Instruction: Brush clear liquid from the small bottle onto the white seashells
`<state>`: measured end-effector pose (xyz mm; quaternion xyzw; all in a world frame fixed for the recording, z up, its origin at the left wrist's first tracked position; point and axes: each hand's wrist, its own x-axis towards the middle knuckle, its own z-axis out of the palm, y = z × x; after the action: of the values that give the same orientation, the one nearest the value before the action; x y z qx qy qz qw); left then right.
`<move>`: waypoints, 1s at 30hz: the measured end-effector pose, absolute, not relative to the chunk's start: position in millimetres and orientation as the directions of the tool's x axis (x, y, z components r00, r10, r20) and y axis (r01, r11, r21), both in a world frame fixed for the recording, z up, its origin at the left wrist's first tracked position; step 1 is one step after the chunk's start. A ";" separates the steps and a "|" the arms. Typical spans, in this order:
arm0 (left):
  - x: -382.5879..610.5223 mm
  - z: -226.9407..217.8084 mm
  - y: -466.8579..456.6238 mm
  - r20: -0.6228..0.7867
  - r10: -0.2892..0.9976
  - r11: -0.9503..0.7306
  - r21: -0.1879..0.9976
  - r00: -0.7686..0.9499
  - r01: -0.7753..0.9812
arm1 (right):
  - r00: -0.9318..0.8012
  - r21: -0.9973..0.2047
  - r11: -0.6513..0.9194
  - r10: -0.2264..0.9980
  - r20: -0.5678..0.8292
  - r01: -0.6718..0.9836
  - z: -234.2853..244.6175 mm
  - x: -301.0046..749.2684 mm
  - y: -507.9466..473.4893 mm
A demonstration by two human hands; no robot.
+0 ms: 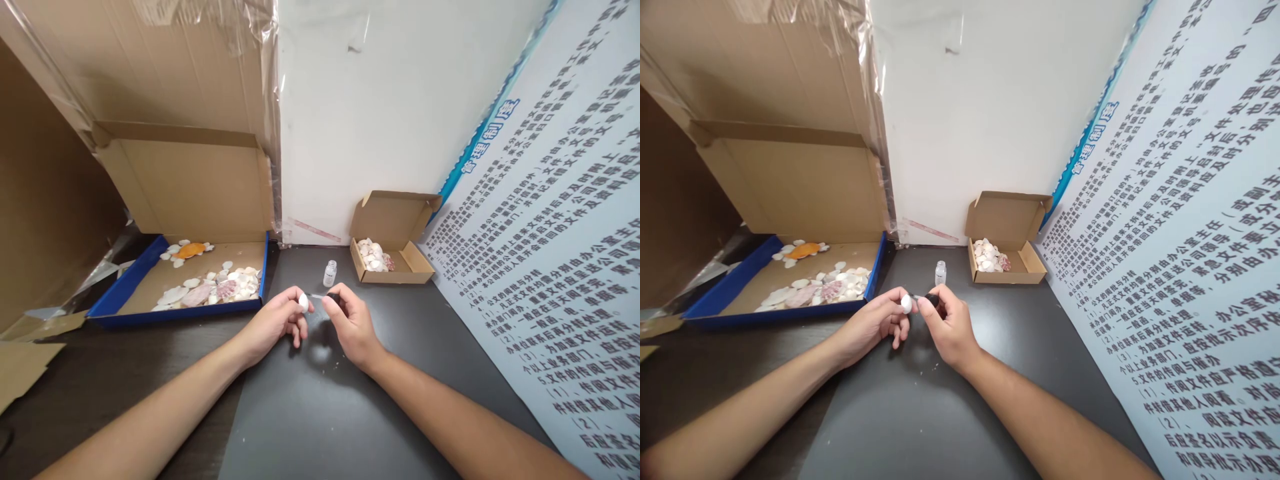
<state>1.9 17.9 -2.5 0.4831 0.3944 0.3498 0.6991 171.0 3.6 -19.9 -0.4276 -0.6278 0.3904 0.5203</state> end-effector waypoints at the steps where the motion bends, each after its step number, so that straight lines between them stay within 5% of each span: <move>1: 1.7 -2.7 18.1 -0.215 0.868 0.285 0.954 0.447 -0.096 | -0.078 -0.938 0.324 0.945 0.317 0.119 -20.1 170.9 3.9; 19: 0.3 -0.4 18.1 -0.205 0.884 0.302 0.936 0.421 -0.179 | -0.064 -0.933 0.330 0.944 0.324 0.146 -16.3 172.4 7.5; 30: -0.8 -4.0 20.9 -0.164 0.890 0.265 0.945 0.426 -0.190 | -0.197 -0.982 0.167 0.969 0.146 0.092 -26.4 167.1 11.6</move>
<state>-0.8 20.9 -4.0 0.4686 0.3732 0.3844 0.7024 167.1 11.6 -26.4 -0.4354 -0.6097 0.4764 0.4602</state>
